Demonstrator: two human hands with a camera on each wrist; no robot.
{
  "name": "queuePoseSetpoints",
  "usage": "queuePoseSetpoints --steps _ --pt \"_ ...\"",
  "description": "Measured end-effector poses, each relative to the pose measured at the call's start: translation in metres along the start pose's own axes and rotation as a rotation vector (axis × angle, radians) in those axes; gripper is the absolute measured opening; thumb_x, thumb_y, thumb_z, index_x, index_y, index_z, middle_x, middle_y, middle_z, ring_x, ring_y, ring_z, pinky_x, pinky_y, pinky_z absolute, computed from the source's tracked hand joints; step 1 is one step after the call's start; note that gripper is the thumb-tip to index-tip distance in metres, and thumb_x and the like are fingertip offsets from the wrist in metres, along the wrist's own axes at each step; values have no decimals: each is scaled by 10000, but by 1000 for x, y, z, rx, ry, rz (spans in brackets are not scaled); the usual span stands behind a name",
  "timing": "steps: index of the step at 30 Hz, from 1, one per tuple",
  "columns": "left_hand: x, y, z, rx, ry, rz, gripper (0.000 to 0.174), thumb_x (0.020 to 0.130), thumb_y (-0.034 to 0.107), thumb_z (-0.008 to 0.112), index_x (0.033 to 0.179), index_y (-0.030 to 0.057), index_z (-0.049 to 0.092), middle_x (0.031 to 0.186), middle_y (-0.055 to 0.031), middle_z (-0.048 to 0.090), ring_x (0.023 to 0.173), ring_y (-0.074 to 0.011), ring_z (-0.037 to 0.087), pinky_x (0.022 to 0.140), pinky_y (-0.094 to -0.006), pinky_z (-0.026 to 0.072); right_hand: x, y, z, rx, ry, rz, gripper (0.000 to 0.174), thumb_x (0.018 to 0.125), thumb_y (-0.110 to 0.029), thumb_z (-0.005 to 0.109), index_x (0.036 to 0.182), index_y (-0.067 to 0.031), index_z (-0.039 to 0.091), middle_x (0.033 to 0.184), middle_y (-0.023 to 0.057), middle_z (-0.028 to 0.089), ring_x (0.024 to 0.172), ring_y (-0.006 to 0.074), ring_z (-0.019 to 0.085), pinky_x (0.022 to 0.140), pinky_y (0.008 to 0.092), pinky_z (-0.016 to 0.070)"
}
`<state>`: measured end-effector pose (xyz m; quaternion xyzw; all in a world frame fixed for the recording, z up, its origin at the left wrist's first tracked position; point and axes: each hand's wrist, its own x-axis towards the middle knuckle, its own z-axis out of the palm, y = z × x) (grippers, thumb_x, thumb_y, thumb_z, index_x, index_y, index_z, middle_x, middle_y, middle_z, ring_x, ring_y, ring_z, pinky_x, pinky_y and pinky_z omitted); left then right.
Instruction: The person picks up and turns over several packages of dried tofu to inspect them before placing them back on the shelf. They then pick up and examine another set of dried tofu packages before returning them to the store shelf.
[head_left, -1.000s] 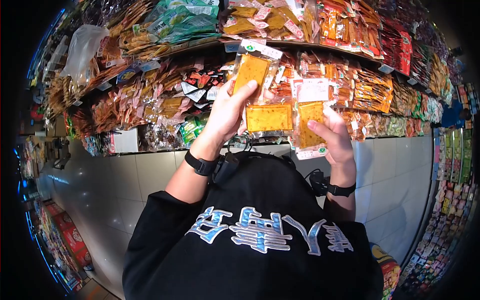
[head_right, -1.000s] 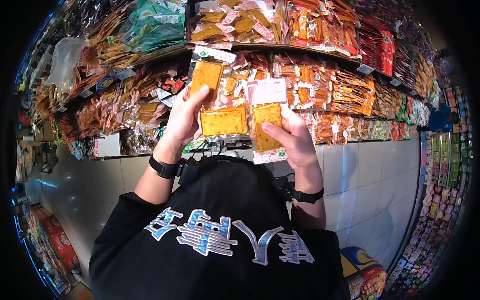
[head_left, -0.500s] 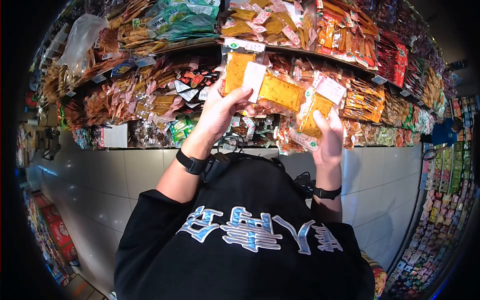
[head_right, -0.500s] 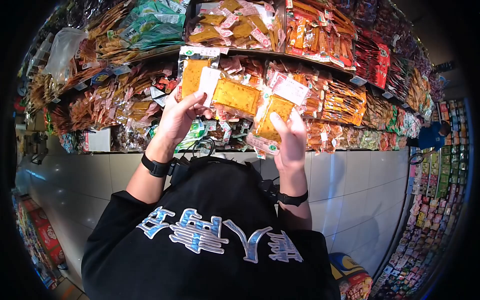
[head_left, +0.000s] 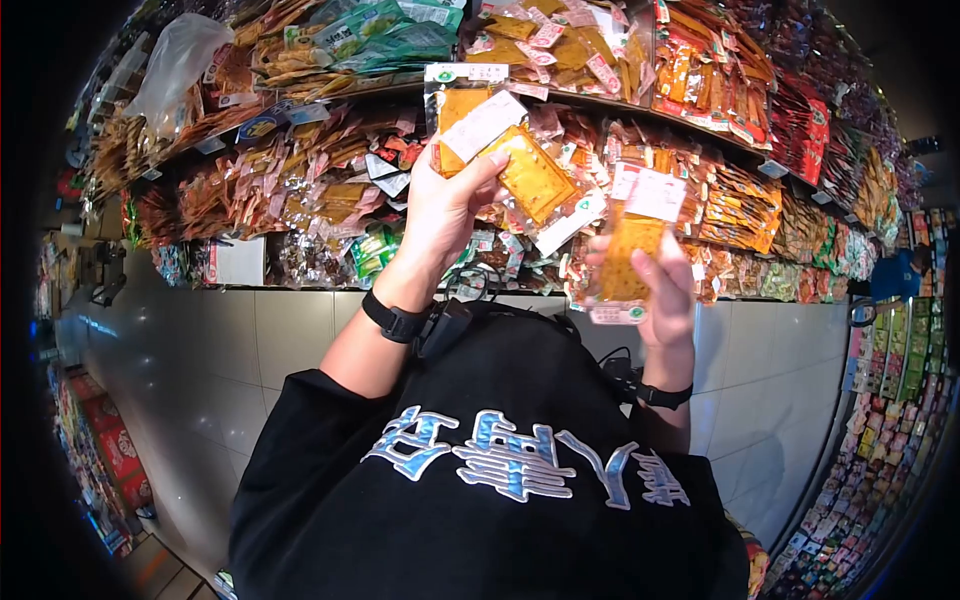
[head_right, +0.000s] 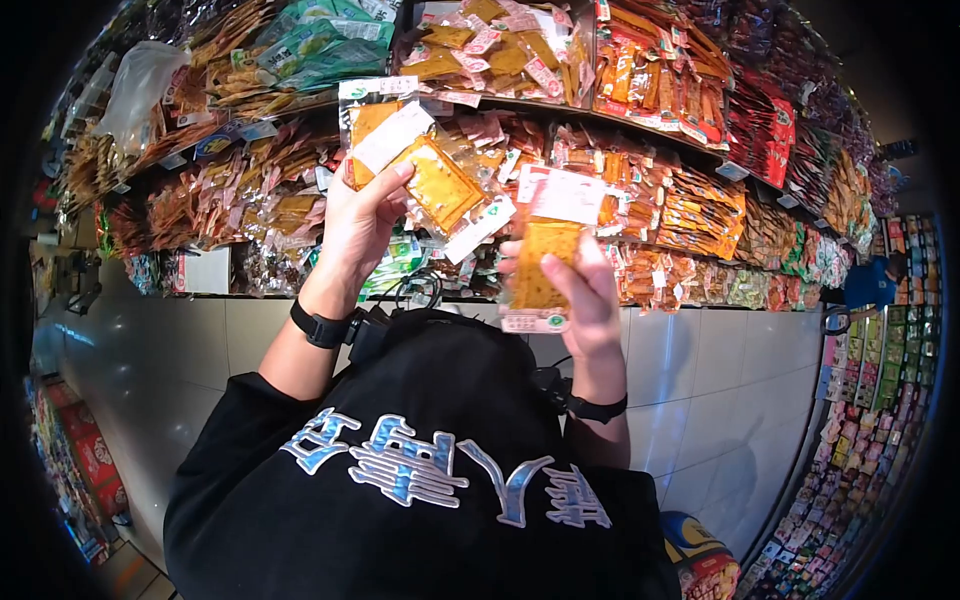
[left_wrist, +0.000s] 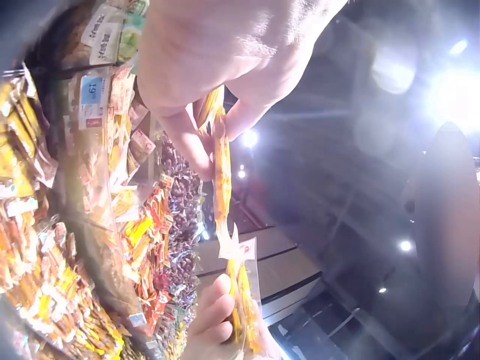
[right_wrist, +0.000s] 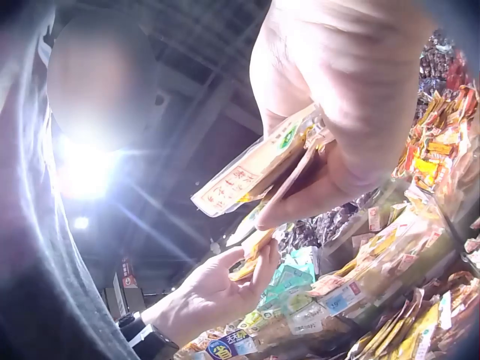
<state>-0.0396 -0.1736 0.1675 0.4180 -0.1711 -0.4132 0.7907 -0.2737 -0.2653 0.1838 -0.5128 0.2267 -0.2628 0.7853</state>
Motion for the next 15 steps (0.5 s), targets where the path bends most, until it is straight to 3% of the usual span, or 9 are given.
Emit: queuePoseSetpoints --steps 6,9,12,15 --pt "-4 8 -6 105 -45 37 424 814 53 737 1191 37 543 1015 -31 656 755 -65 607 642 -203 505 0 3 -8 43 93 -124 427 946 -160 536 1298 57 430 1118 205 635 1009 259 647 855 413 551" --pt "-8 10 -5 115 -48 45 430 814 61 739 1196 34 543 1035 -39 661 814 -78 633 662 -205 514 -1 2 -2 5 147 -93 479 949 -235 550 1309 55 423 1119 179 626 1012 260 629 951 390 477" --pt "-11 12 -8 160 -46 36 422 814 74 742 1187 33 549 1041 -43 666 845 -87 645 683 -211 522 -1 1 8 98 133 -104 424 946 -188 548 1277 60 452 1108 180 631 973 240 649 849 390 550" --pt "-14 14 -14 170 -50 27 410 813 88 744 1174 34 557 1032 -40 671 847 -89 646 690 -220 526 -2 2 6 136 91 -47 412 946 -188 542 1267 58 466 1098 170 631 965 232 647 860 355 539"
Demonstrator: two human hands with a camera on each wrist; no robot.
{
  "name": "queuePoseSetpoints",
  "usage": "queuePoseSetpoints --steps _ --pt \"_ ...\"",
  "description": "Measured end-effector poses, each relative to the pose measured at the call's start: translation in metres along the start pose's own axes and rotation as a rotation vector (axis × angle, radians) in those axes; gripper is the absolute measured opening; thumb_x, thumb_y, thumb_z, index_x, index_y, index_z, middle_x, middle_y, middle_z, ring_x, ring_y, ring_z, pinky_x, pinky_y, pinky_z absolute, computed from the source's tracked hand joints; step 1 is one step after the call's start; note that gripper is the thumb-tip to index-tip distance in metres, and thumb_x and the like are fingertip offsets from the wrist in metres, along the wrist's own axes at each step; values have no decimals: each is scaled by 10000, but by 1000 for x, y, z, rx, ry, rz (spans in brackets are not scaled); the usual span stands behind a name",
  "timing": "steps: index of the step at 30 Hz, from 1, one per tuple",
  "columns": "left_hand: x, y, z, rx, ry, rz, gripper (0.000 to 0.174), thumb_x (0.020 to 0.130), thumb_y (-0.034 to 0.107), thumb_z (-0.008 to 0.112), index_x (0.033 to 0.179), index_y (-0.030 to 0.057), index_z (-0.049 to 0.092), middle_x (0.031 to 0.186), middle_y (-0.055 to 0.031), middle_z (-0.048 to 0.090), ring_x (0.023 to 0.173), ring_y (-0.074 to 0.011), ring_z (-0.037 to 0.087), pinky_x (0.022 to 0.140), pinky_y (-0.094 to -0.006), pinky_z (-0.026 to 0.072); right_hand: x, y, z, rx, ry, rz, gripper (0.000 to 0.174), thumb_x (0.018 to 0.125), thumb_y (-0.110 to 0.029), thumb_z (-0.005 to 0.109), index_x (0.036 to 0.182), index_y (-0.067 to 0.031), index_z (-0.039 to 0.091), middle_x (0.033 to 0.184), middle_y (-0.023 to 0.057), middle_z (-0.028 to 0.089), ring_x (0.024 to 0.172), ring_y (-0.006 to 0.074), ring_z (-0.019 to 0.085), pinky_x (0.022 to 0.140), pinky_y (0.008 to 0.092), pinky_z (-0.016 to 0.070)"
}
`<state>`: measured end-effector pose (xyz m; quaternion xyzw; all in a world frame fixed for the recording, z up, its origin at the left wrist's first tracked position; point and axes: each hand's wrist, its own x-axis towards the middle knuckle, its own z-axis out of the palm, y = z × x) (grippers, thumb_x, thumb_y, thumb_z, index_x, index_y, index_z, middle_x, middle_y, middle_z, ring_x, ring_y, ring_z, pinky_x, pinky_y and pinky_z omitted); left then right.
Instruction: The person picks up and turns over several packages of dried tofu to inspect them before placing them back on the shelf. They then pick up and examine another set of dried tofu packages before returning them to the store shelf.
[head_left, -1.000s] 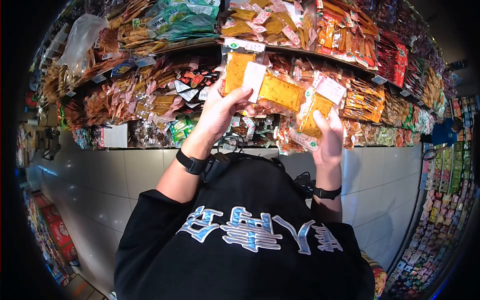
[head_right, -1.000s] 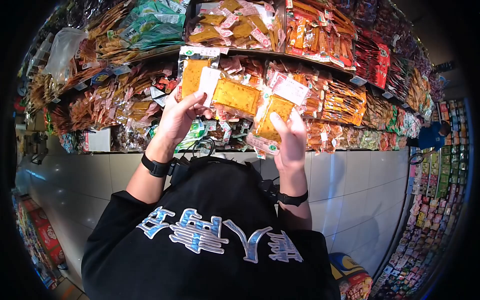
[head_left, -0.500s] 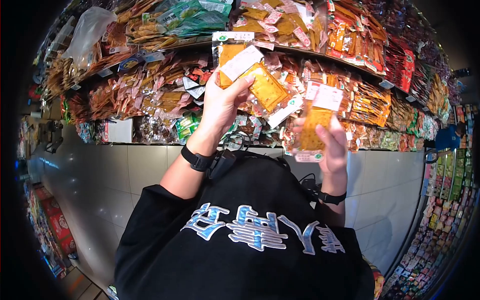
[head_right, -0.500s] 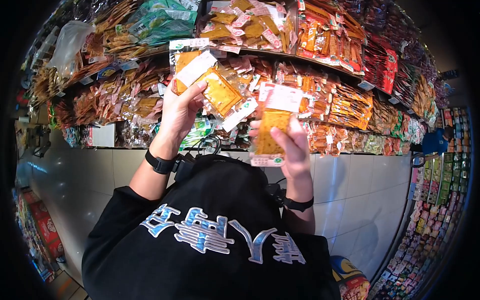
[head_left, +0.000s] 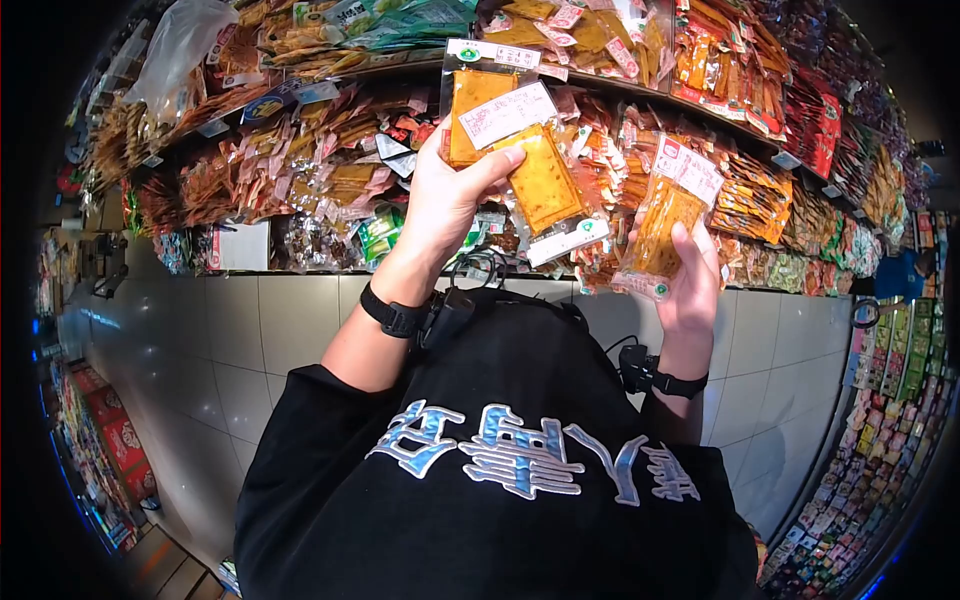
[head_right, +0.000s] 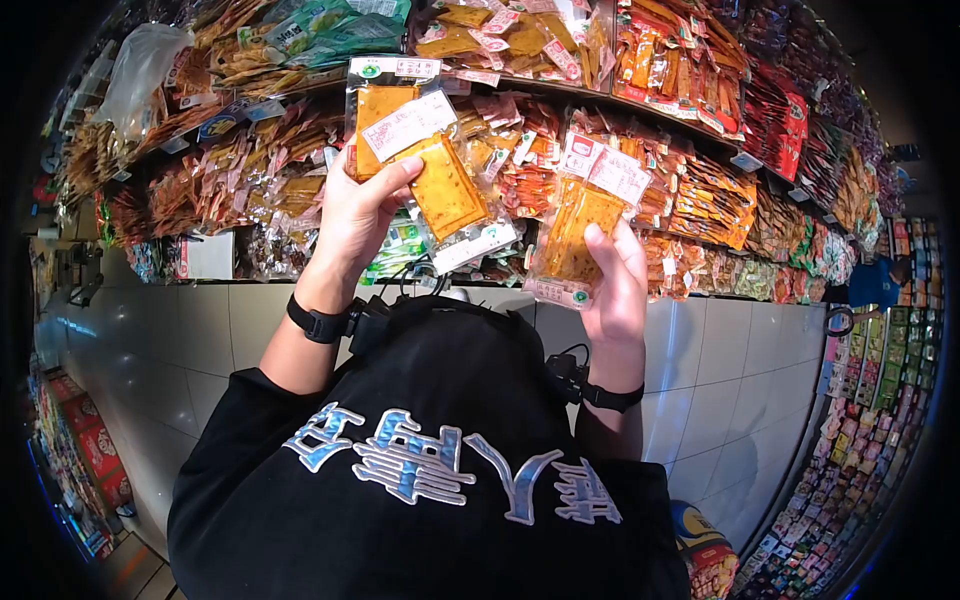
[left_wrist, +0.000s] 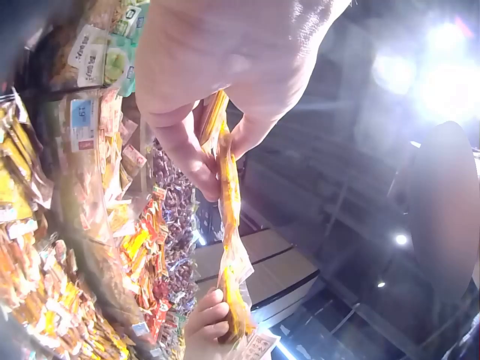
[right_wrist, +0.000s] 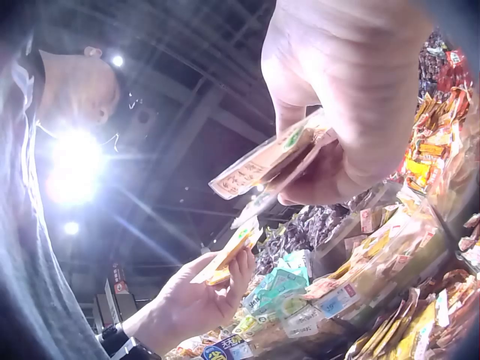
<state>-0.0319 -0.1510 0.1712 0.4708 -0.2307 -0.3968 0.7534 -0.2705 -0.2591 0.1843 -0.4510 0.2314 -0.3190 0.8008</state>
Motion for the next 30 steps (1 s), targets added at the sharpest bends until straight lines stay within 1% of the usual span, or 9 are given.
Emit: queuePoseSetpoints --steps 8,12,14,17,20,21,25,28,30 --pt "-11 -1 -8 69 -27 -23 431 811 88 740 1199 34 561 1017 -31 667 834 -87 638 691 -231 526 10 2 26 -45 -13 -17 384 938 -140 523 1270 47 480 1170 153 613 1035 217 625 928 370 497" --pt "-19 -3 -3 115 -194 -16 477 827 69 729 1257 33 528 1083 -41 647 895 -86 621 723 -235 527 13 18 44 -95 -6 19 382 922 -55 548 1283 45 471 1227 136 593 1107 191 592 974 344 461" --pt "-23 -7 -2 146 -204 1 476 861 74 693 1293 39 495 1107 -48 639 922 -94 620 731 -247 531 11 19 53 -119 -47 21 371 921 -3 545 1281 48 471 1222 131 597 1119 174 579 990 324 446" --pt "-24 -11 -13 -11 -188 -145 437 928 95 584 1335 26 440 1127 -80 633 940 -154 648 768 -297 560 7 22 52 -182 -68 25 354 933 -9 530 1276 52 472 1219 134 601 1113 176 582 979 324 454" --pt "-26 -6 -9 -303 -180 -147 412 959 98 456 1354 1 391 1117 -134 634 924 -253 673 801 -363 585 1 15 46 -144 -52 13 350 939 -10 514 1279 53 466 1218 135 600 1111 181 585 976 327 457" --pt "-27 -2 -11 -309 -260 -134 432 933 71 401 1352 -28 367 1130 -191 621 937 -336 676 832 -415 590 -2 13 46 -123 -33 -3 362 946 -20 491 1298 54 450 1233 142 588 1119 193 583 981 335 456" --pt "-31 3 -10 -182 -386 -244 493 901 69 419 1374 -44 339 1233 -252 569 999 -339 664 824 -409 591 -12 1 35 -54 49 -107 406 951 -46 488 1340 45 415 1269 155 560 1148 211 569 994 348 450" --pt "-39 -5 -6 -94 -443 -260 383 897 14 415 1275 -48 411 1145 -217 608 958 -316 681 767 -360 608 -20 -4 27 -76 77 -195 442 977 -94 474 1388 37 374 1316 151 530 1204 216 536 1043 365 413" --pt "-46 -12 -4 -59 -487 -334 228 903 -11 451 1130 -12 461 1072 -179 626 896 -257 698 684 -305 608 -24 -4 12 -80 70 -180 451 976 -85 472 1396 38 363 1331 151 516 1235 214 509 1059 374 395"
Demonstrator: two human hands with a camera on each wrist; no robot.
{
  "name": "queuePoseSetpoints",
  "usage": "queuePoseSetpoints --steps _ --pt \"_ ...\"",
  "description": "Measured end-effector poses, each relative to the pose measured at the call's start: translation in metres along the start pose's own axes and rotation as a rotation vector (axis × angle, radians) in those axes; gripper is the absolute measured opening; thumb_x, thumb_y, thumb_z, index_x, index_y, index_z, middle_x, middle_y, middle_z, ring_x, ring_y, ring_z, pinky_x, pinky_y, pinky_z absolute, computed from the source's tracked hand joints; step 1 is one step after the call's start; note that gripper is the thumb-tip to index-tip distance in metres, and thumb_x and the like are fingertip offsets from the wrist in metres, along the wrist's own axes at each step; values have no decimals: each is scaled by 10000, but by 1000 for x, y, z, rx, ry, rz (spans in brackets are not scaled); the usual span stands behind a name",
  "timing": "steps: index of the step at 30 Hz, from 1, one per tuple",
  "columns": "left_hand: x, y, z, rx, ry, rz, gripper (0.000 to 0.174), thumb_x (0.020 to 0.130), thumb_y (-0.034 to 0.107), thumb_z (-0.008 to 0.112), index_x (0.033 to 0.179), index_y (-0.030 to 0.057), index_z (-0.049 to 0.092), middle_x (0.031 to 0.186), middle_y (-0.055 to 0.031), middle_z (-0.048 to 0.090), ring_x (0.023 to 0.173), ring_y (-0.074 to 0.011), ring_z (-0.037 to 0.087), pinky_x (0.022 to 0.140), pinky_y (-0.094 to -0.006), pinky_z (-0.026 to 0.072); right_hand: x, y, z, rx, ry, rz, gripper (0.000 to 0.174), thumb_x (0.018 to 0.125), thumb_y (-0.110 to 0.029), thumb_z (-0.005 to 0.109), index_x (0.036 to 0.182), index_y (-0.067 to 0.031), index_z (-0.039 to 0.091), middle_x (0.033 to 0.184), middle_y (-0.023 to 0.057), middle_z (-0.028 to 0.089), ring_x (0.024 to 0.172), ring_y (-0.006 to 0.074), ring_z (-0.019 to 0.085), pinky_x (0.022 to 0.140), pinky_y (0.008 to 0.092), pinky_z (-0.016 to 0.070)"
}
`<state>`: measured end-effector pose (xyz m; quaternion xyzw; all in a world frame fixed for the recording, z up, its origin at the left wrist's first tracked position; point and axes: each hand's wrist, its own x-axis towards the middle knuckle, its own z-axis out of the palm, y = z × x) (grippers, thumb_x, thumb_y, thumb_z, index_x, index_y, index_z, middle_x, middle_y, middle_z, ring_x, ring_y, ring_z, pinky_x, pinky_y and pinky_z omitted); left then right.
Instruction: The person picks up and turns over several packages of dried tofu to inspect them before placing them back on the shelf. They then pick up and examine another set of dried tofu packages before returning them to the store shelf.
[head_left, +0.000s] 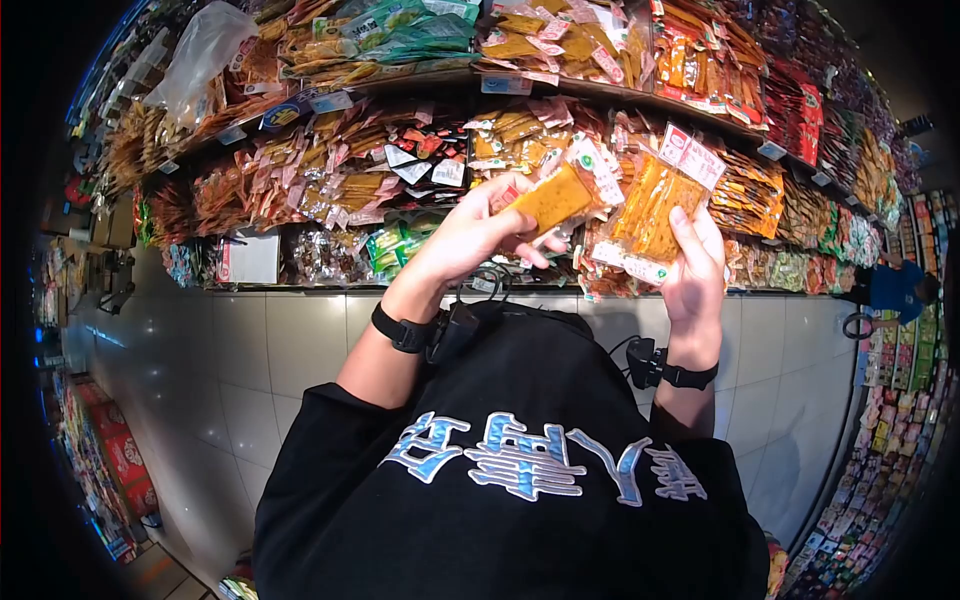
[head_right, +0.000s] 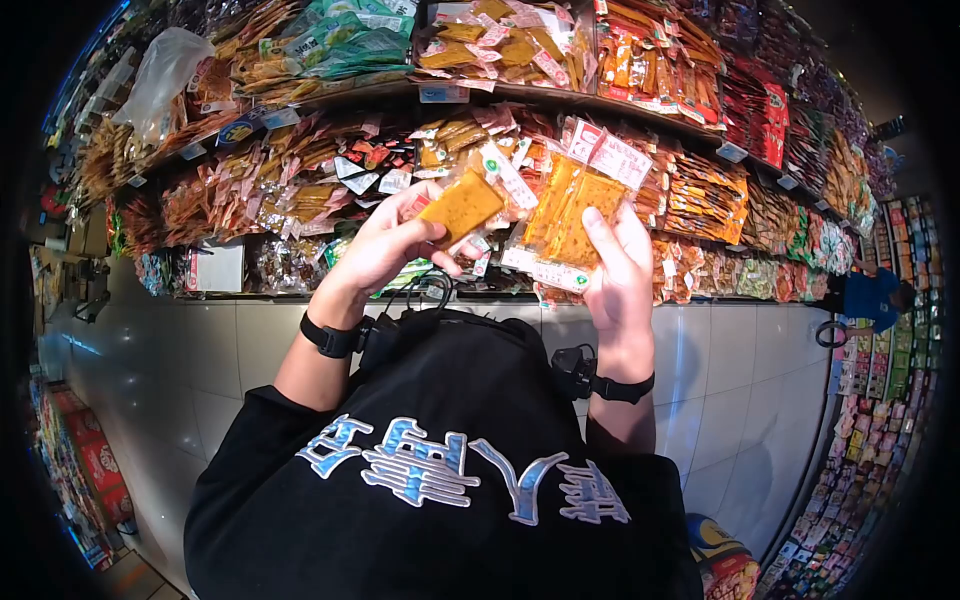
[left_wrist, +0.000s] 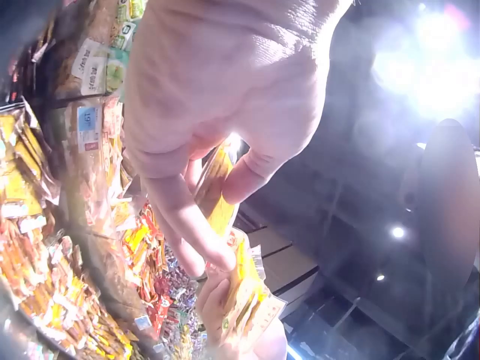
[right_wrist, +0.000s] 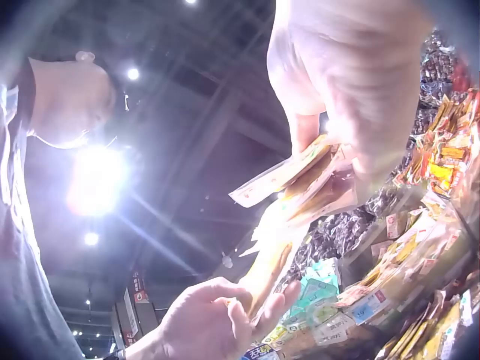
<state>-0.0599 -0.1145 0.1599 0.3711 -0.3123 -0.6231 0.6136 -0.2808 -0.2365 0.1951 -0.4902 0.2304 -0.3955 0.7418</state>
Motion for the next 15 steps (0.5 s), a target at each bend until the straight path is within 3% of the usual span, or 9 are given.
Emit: queuePoseSetpoints --steps 2,3,7,12,15 --pt "-1 -3 8 118 -45 -37 158 904 8 494 1056 24 452 1012 -171 635 867 -286 703 639 -336 613 -7 -2 -10 -12 -15 21 453 973 -72 466 1398 41 357 1343 153 506 1244 218 501 1060 374 394" --pt "-2 -6 13 176 -53 -59 138 917 10 502 1041 32 445 944 -134 634 830 -269 708 586 -312 600 -11 -4 -11 1 -23 22 453 972 -65 462 1398 42 354 1348 154 501 1249 221 497 1062 374 390" --pt "-6 -12 32 162 -164 -116 125 936 22 506 1044 25 443 901 -116 611 786 -239 706 546 -302 584 -31 -8 -17 35 -38 7 456 968 -46 449 1402 46 342 1370 158 479 1269 233 478 1072 378 377" --pt "-19 -24 61 85 -140 -150 110 961 80 520 1032 29 453 935 -120 605 814 -280 711 586 -326 612 -67 -15 -33 8 -45 91 471 967 -42 445 1413 46 322 1386 163 460 1275 240 468 1085 386 359" --pt "-29 -42 73 -55 -57 -103 137 967 146 542 1008 37 470 992 -148 612 840 -309 710 642 -324 622 -94 -19 -41 -61 18 -1 465 929 12 480 1376 45 357 1350 160 478 1254 242 475 1087 391 353"
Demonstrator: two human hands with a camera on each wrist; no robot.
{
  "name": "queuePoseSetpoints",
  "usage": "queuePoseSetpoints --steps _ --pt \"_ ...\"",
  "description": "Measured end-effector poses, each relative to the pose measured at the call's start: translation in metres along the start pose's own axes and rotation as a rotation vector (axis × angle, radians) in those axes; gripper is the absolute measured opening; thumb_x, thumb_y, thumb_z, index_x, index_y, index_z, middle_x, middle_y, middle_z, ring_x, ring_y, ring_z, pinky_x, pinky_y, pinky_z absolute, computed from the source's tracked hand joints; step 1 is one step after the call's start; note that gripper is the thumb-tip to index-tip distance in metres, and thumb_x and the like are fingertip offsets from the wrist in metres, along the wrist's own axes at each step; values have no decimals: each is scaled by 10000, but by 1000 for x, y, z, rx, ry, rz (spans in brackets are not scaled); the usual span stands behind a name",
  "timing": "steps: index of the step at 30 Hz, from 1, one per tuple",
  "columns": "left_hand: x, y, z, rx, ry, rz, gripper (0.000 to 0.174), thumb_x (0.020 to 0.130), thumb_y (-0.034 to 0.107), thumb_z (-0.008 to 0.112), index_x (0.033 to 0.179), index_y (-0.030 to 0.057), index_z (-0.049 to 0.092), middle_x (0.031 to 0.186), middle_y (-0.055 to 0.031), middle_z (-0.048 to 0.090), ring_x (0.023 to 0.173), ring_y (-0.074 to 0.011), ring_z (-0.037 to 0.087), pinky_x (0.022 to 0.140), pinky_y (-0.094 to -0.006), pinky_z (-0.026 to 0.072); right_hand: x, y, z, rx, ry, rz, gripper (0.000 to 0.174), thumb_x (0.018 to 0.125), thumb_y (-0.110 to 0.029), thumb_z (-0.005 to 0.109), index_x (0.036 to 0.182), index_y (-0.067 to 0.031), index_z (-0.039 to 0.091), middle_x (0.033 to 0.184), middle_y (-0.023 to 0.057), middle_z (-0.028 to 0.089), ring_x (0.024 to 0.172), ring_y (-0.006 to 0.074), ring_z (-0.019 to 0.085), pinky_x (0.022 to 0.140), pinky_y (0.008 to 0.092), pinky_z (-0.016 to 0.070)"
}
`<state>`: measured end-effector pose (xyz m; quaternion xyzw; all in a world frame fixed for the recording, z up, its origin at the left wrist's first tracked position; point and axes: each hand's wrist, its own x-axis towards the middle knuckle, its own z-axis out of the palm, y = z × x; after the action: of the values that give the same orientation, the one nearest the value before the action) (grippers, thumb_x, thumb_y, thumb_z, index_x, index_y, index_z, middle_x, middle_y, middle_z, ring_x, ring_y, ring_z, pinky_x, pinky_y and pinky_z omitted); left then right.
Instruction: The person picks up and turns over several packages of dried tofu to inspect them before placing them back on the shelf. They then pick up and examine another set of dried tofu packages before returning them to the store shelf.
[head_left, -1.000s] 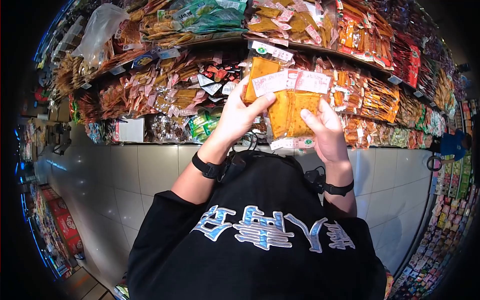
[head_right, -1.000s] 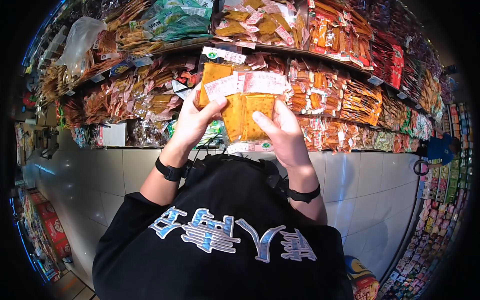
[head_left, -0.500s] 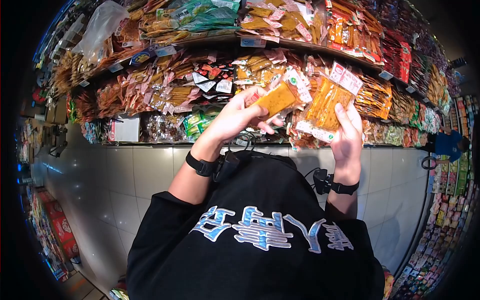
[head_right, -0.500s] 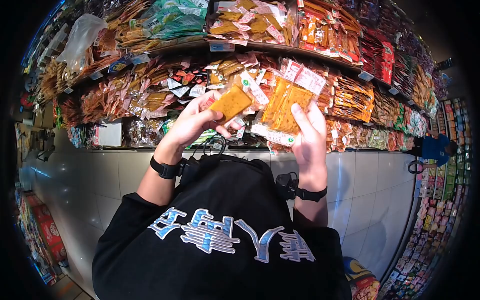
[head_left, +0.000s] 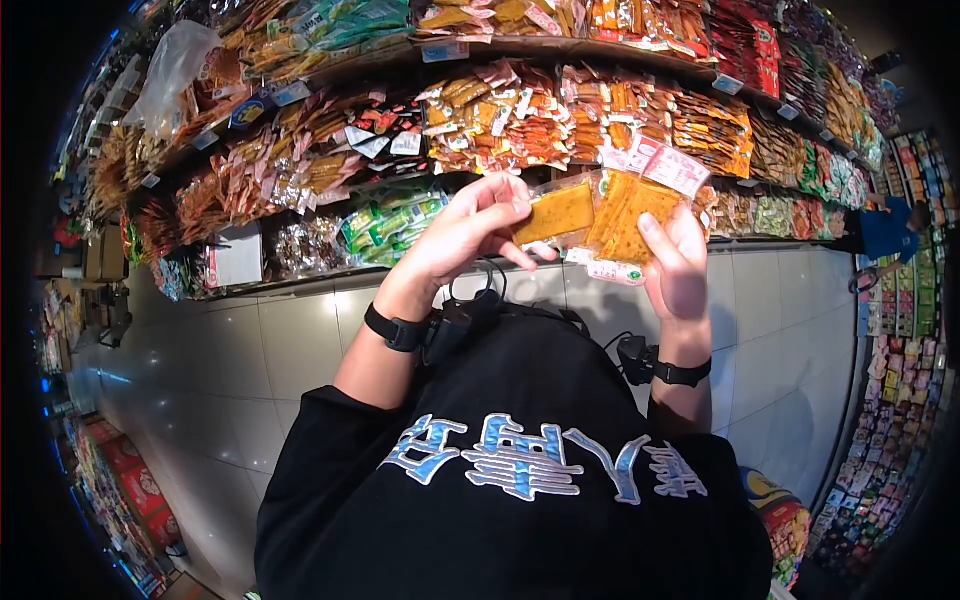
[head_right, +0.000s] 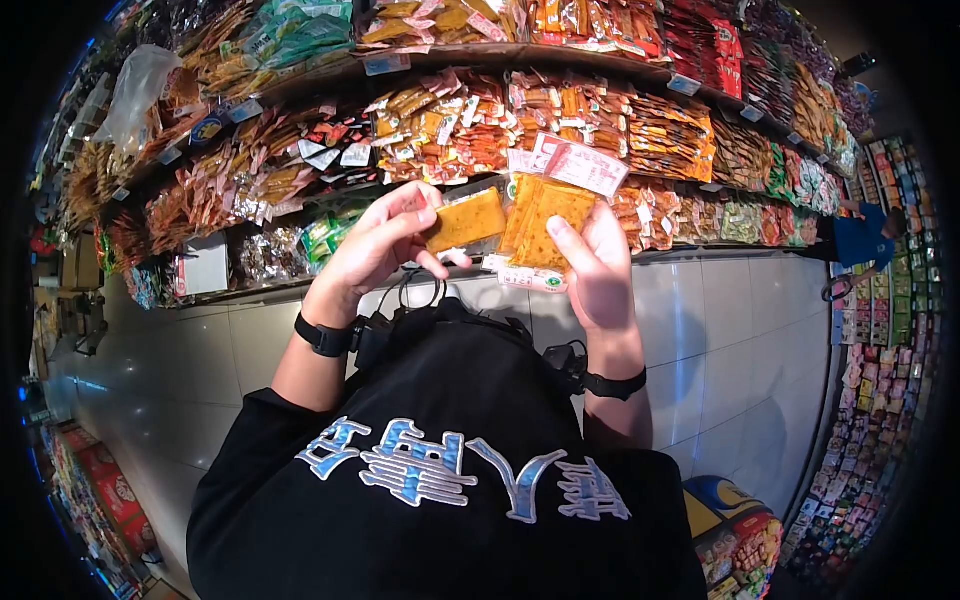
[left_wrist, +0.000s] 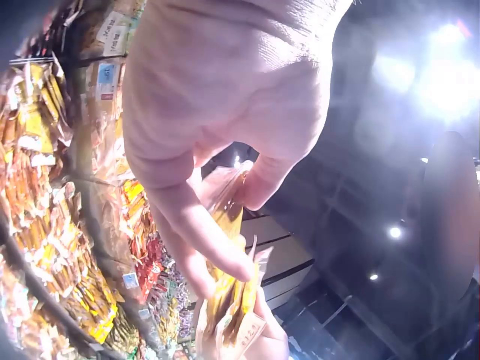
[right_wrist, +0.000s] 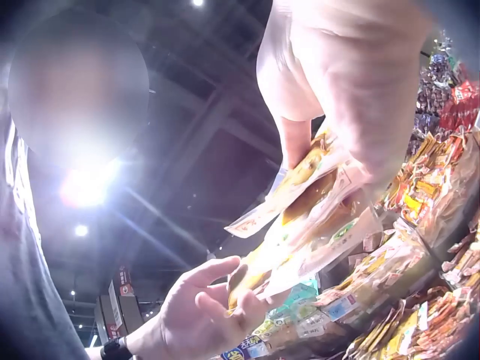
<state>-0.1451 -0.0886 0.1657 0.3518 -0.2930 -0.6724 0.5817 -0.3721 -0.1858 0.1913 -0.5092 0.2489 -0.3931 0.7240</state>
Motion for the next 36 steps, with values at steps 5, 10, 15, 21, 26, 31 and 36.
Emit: queuePoseSetpoints --steps 5,10,15,21,26,31,36 --pt "-15 -40 27 -157 191 28 297 959 288 596 1041 41 452 1065 -171 617 899 -292 693 739 -320 613 -58 -13 -12 -513 -227 -287 451 878 54 555 1300 70 396 1278 164 540 1123 237 585 1005 362 445" --pt "-37 -72 44 -262 219 61 203 993 281 521 1026 81 526 1236 -243 583 1099 -388 617 907 -479 540 -111 -12 1 -684 -466 -467 442 801 -64 738 1159 -2 486 1160 231 610 1036 356 641 850 417 522" --pt "-67 -78 68 -289 134 223 84 981 122 459 1053 99 495 1265 -279 554 1125 -439 588 948 -497 510 -150 -12 -2 -992 -686 -760 424 736 -27 725 1073 2 470 1186 211 602 1060 380 627 929 493 506" --pt "-116 -67 92 -248 154 382 103 982 94 431 1077 73 464 1255 -327 537 1132 -423 590 963 -478 507 -178 3 8 -863 -708 -647 438 712 18 718 1081 22 481 1153 216 616 1070 398 614 958 485 498" --pt "-157 -70 74 -260 257 430 130 977 79 426 1105 64 442 1265 -330 530 1131 -433 589 967 -490 506 -196 16 10 -417 -661 -45 510 810 -33 674 1239 73 419 1189 213 606 1076 304 624 978 417 476" --pt "-193 -67 43 -331 325 476 131 981 71 418 1097 61 478 1261 -341 525 1142 -447 576 990 -513 483 -189 34 19 -173 -388 -37 618 875 -151 634 1347 68 301 1297 227 511 1170 334 559 999 445 452" --pt "-216 -52 2 -405 371 483 136 974 55 422 1087 40 497 1276 -351 506 1141 -449 576 1003 -503 471 -156 47 60 -27 -255 0 515 947 -86 507 1391 50 284 1313 235 494 1190 366 539 1038 470 415"
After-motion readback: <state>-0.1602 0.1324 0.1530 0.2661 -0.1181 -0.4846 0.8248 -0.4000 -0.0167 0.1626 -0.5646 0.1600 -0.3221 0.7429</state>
